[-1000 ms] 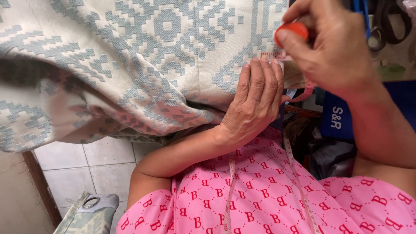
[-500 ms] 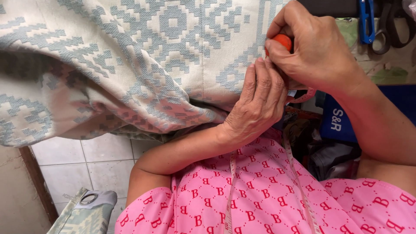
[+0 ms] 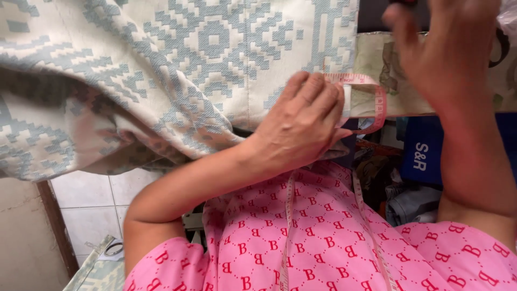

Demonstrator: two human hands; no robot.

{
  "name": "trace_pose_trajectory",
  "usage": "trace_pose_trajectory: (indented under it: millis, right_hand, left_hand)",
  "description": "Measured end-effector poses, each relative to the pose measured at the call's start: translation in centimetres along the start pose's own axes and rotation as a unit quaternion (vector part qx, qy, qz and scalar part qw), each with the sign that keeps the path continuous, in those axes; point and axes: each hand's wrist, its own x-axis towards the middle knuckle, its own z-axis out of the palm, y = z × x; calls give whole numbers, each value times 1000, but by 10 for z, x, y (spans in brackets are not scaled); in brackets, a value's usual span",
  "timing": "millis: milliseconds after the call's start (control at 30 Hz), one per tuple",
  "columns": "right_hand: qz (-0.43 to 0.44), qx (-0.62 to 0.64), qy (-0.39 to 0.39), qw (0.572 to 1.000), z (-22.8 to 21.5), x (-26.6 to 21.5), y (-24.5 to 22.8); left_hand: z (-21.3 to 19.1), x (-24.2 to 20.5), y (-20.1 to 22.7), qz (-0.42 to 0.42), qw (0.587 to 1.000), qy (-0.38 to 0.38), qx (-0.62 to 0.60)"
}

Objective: Measuring and folding the edge of a curtain to create a uniform hem before sewing.

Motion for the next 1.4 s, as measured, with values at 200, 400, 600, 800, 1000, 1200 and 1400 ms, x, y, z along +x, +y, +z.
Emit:
trace_pose_trajectory:
  millis: [200,400,600,800,1000,1200,1400]
  right_hand:
    - [-55,352,-75,931,-36,-6,-64]
    - [-84,363,-32,927,-49,-7,-49]
    - [-187,267,5,945,-30,3,-65]
    - [-193,217,30,956,-30,-1,-66]
    - [-196,217,19,956,-28,5,-61]
    - [-197,222,13,955,-26,11,-56]
    - [-212,210,16,954,-24,21,-51]
  left_hand:
    - [-29,14,-34,71,994,-24,-83]
    - [-22,7,-58,25,976,-12,-218]
    - [-30,11,-67,100,989,-12,-111]
    - [-35,10,-84,127,978,-32,-162]
    - [-35,12,-90,133,975,-22,-177]
    - [-29,15,-95,139,977,-1,-162]
    - [-26,16,-101,139,979,-1,-151]
